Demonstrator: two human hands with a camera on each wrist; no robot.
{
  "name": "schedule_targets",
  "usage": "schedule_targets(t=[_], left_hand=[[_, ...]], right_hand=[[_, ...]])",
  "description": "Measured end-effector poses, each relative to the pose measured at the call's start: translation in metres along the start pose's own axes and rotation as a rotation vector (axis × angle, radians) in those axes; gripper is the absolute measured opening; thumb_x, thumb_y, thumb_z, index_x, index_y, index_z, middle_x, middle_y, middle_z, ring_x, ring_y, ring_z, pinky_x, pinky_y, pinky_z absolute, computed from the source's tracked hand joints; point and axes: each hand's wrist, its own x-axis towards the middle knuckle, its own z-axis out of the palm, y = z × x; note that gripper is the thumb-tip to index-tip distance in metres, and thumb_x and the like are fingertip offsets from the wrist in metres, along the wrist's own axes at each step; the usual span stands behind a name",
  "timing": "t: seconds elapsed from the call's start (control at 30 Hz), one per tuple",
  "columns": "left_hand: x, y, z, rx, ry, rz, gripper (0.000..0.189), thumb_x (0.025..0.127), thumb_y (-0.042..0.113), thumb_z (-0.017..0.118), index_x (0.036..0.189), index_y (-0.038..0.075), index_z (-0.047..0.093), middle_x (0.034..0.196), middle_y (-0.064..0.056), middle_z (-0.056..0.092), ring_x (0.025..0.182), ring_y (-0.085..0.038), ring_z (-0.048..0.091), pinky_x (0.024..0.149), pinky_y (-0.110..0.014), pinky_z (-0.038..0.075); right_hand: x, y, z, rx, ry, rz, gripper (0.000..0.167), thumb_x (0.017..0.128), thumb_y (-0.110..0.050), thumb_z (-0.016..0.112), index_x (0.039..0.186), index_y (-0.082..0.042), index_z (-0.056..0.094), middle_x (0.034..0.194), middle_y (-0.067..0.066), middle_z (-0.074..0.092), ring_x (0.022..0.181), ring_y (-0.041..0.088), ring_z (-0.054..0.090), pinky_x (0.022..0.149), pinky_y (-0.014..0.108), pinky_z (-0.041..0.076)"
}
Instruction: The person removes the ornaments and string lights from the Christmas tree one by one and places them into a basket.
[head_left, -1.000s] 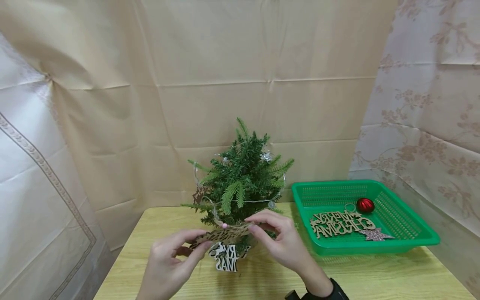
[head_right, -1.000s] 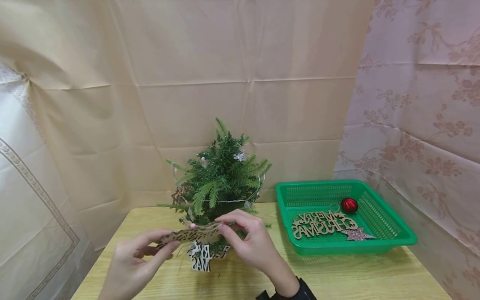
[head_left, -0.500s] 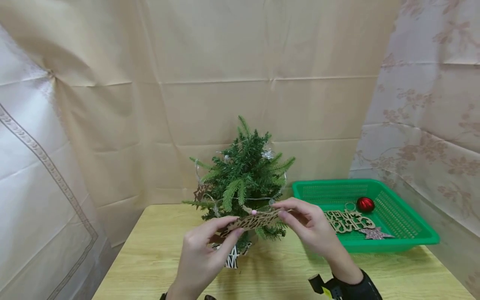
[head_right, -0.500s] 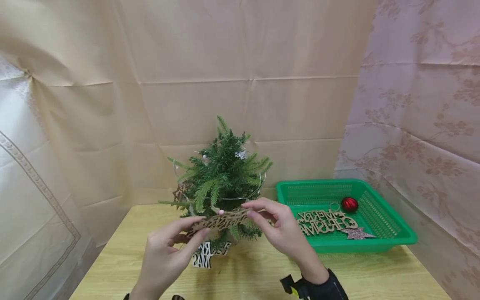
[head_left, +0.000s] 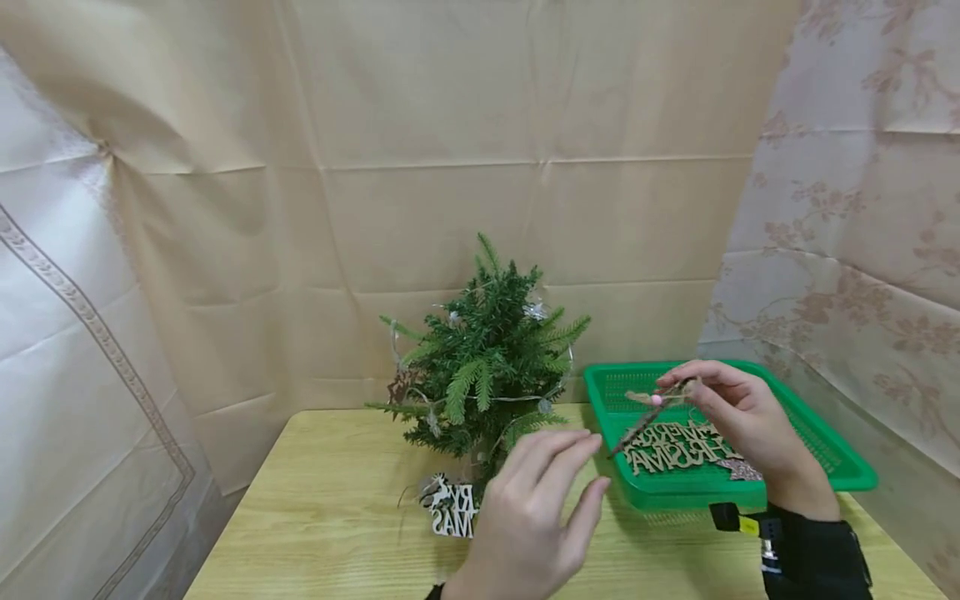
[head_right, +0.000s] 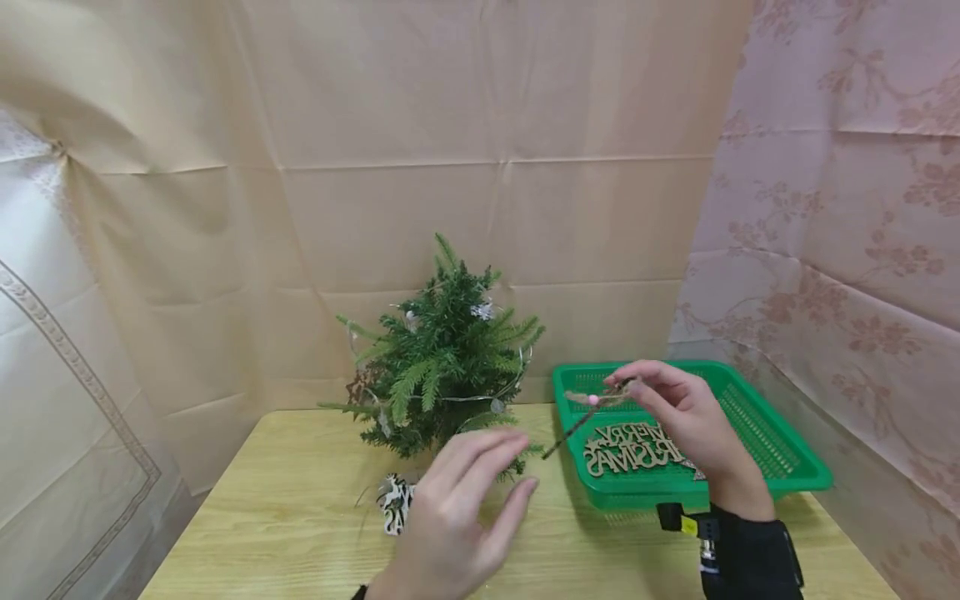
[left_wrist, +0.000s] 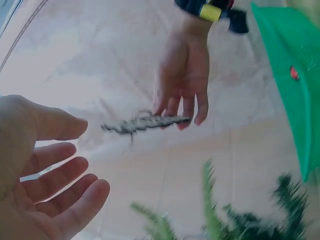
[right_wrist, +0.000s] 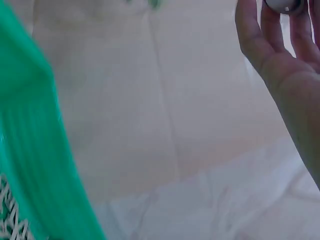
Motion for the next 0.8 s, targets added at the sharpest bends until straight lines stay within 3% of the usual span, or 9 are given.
schedule_targets(t=[0.1,0.33,0.5,0.6,0.73,0.77,0.8], left_hand=[[-0.004,0.008,0.018,0.039,-0.087,0.04,0.033,0.087,0.013,0.076,0.119,0.004,0.071,0.114,-0.006,0.069,0.108,-0.018,0.065,0.098,-0.022,0.05],[-0.021,0.013,0.065,0.119,-0.427,0.081,0.019,0.093,0.023,0.071,0.111,0.018,0.074,0.108,0.006,0.068,0.101,-0.007,0.062,0.094,-0.014,0.047],[-0.03,0.014,0.091,0.156,-0.538,0.099,0.013,0.095,0.021,0.068,0.106,0.019,0.075,0.102,0.007,0.067,0.096,-0.006,0.061,0.087,-0.011,0.048],[-0.036,0.014,0.105,0.193,-0.57,0.087,0.013,0.094,0.019,0.07,0.106,0.019,0.075,0.103,0.006,0.068,0.097,-0.007,0.061,0.085,-0.011,0.05],[-0.042,0.012,0.121,0.254,-0.584,0.058,0.013,0.092,0.02,0.073,0.105,0.018,0.074,0.107,0.005,0.068,0.099,-0.009,0.061,0.084,-0.013,0.052],[-0.043,0.011,0.124,0.26,-0.592,0.049,0.013,0.092,0.021,0.073,0.105,0.018,0.074,0.108,0.004,0.068,0.099,-0.009,0.061,0.085,-0.013,0.052],[-0.044,0.01,0.127,0.264,-0.599,0.041,0.013,0.092,0.021,0.073,0.105,0.018,0.074,0.108,0.004,0.067,0.099,-0.009,0.061,0.085,-0.014,0.051]], right_hand=[[-0.006,0.016,-0.032,0.099,-0.047,0.034,0.034,0.104,0.016,0.03,0.131,0.013,0.051,0.127,0.013,0.062,0.118,0.023,0.062,0.102,0.03,0.05],[-0.004,0.044,-0.083,0.193,0.004,0.211,0.036,0.109,0.004,0.027,0.136,0.003,0.052,0.123,0.007,0.057,0.116,0.014,0.06,0.095,0.031,0.055],[0.002,0.061,-0.103,0.16,-0.023,0.375,0.034,0.111,-0.003,0.032,0.137,-0.003,0.053,0.124,0.005,0.059,0.115,0.015,0.062,0.094,0.032,0.056],[0.006,0.072,-0.108,0.029,-0.067,0.523,0.032,0.112,-0.013,0.038,0.139,-0.001,0.05,0.126,0.007,0.058,0.112,0.015,0.062,0.093,0.033,0.056],[0.008,0.089,-0.113,-0.123,-0.126,0.708,0.046,0.11,-0.025,0.046,0.143,0.008,0.043,0.134,0.015,0.052,0.11,0.005,0.059,0.092,0.038,0.057],[0.007,0.093,-0.115,-0.136,-0.139,0.74,0.048,0.11,-0.024,0.047,0.144,0.01,0.042,0.134,0.018,0.051,0.107,0.006,0.06,0.093,0.041,0.057],[0.006,0.097,-0.117,-0.153,-0.147,0.781,0.049,0.11,-0.024,0.047,0.144,0.011,0.042,0.125,0.019,0.054,0.094,0.006,0.061,0.092,0.042,0.057]])
